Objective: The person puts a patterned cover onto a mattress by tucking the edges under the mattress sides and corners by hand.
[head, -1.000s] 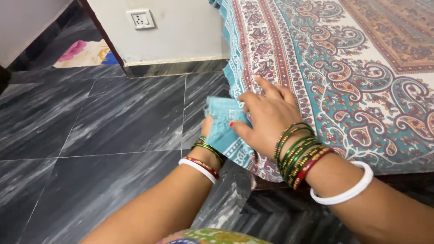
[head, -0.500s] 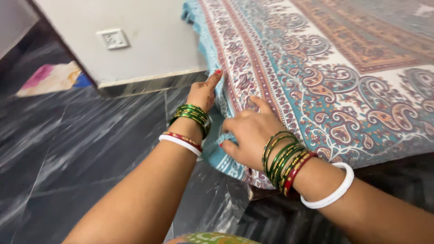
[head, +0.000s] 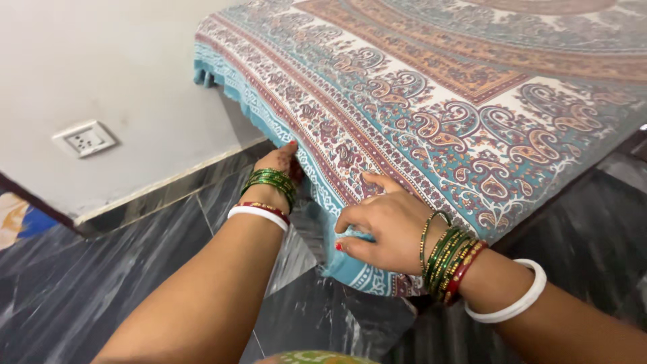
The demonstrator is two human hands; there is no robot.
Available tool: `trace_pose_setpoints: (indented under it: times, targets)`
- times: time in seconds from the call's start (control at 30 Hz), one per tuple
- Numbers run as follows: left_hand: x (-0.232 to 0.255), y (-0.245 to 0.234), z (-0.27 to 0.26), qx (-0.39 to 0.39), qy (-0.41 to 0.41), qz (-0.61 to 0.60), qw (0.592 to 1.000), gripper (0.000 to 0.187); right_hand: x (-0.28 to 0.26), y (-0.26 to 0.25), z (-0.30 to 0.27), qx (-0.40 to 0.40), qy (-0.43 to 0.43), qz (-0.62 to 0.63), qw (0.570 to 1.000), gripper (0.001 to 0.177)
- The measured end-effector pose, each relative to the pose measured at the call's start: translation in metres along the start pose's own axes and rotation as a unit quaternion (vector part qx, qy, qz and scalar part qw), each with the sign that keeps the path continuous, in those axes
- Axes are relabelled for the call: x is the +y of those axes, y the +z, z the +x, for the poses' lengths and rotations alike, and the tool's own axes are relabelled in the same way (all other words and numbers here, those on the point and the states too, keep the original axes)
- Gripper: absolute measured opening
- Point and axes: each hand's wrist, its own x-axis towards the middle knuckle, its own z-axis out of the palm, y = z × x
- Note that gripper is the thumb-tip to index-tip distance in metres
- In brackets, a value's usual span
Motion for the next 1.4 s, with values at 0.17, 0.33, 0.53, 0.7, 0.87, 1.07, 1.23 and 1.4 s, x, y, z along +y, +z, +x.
trace_pose_setpoints:
  times: [0.17, 0.33, 0.53, 0.7, 0.87, 1.07, 1.23, 1.4]
  targets:
    - [-0.007, 0.006, -0.002, 0.084, 0.083, -0.061, 0.991, 0.019, 0.002, 0.002, -0.003, 0.009, 0.052, 0.066, 0.996, 0.023]
    - [0.008, 0.015, -0.015, 0.035, 0.072, -0.196, 0.977, 0.018, 0.018, 0.004, -0.003, 0.083, 0.005, 0.14, 0.987, 0.014]
    - [0.025, 0.038, -0.042, 0.136, 0.061, -0.029, 0.988, 0.044, 0.025, 0.007, -0.006, 0.176, -0.099, 0.205, 0.958, 0.027]
    - [0.02, 0.039, -0.04, 0.159, 0.074, -0.04, 0.984, 0.043, 0.027, 0.004, -0.01, 0.18, -0.093, 0.23, 0.952, 0.026]
    - [0.021, 0.04, -0.034, 0.23, 0.166, -0.031, 0.959, 0.055, 0.028, 0.002, -0.01, 0.165, -0.093, 0.262, 0.946, 0.022]
    - [0.025, 0.041, -0.054, 0.187, 0.114, 0.098, 0.971, 0.074, 0.027, 0.001, -0.01, 0.156, -0.067, 0.281, 0.945, 0.021]
    - [0.031, -0.001, -0.021, 0.131, 0.097, 0.061, 0.985, 0.048, 0.028, 0.003, -0.008, 0.141, -0.044, 0.305, 0.941, 0.023]
    - [0.017, -0.02, -0.012, 0.209, 0.314, 0.114, 0.919, 0.028, 0.027, 0.002, -0.009, 0.125, -0.042, 0.318, 0.939, 0.026]
